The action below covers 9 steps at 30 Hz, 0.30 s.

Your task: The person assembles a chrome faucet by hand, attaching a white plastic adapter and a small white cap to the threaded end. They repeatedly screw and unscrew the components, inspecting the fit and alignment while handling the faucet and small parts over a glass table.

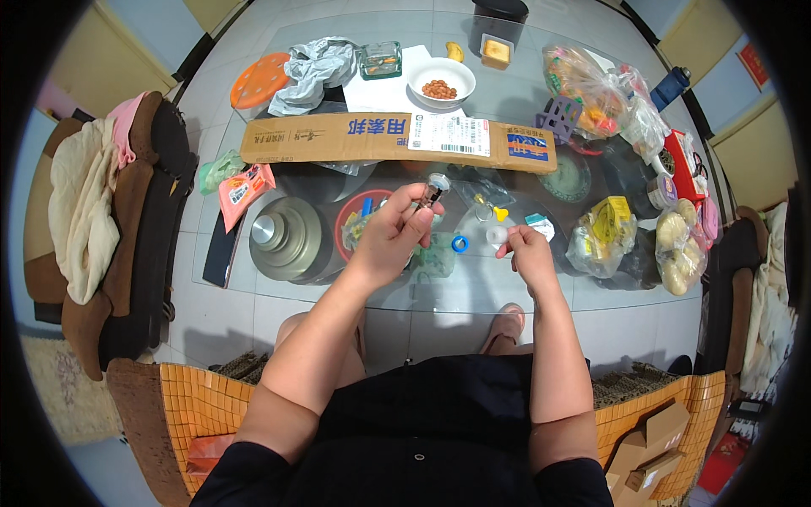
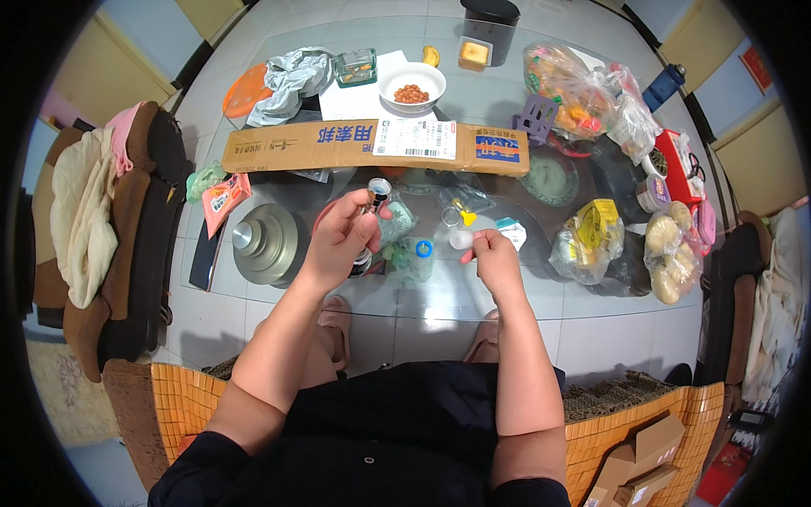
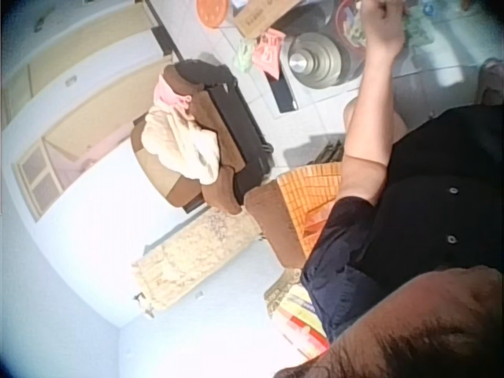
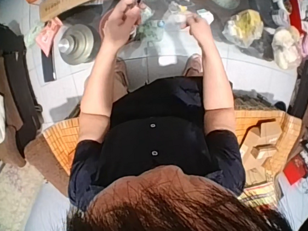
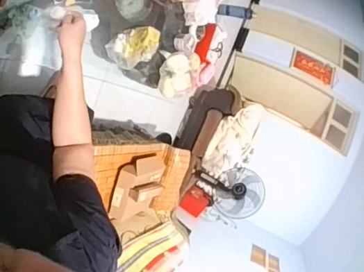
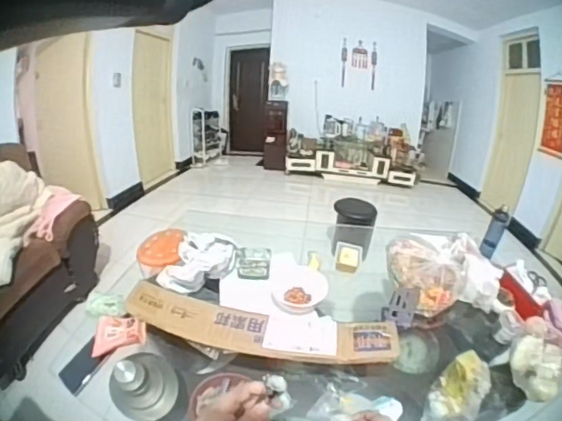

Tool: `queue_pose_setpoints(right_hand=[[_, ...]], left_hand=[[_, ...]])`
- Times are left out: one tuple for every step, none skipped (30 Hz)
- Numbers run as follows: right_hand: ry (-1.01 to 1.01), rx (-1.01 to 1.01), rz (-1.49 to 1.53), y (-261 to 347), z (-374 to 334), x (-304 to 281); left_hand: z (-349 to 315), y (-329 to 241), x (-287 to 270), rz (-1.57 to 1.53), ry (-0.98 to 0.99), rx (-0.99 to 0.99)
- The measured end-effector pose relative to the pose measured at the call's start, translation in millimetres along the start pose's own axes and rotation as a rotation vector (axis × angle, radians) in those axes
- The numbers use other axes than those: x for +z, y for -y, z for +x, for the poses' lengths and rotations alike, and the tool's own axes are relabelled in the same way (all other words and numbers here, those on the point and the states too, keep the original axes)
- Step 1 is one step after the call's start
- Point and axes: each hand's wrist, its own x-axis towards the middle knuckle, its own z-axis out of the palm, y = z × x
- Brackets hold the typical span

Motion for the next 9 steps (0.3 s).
queue_pose_setpoints(right_hand=[[-0.015,0.005,-0.020,-2.7,2.0,-1.3],[-0.030,0.010,-0.039,-4.3,3.0,-2.0],[-0.052,0.006,-0.042,-4.4,2.9,-1.9],[-0.073,0.001,-0.045,-4.4,2.7,-1.4],[-0.098,-0.002,-0.050,-4.8,1.8,-2.2],[-0.114,-0.017,-0.047,-5.8,1.4,-2.6],[-0.129,-0.033,-0.044,-7.5,1.6,-2.6],[-0.141,-0.052,-0.040,-8.9,3.6,-0.7],[-0.140,-0.054,-0.039,-8.4,4.2,-0.3]], left_hand=[[0.2,0.7,-0.3,0.009,0.010,0.001],[0.3,1.7,-0.9,0.019,0.021,0.003],[0.3,2.2,-1.4,0.030,0.032,0.005],[0.1,1.3,-2.1,0.026,0.029,-0.005],[-0.1,0.3,-2.0,0.020,0.027,-0.014],[-0.3,-0.1,-1.9,0.013,0.026,-0.024],[-0.5,0.7,-2.0,0.023,0.039,-0.026],[-0.7,1.9,-3.6,0.037,0.049,-0.026],[-1.0,4.0,-5.4,0.051,0.059,-0.026]])
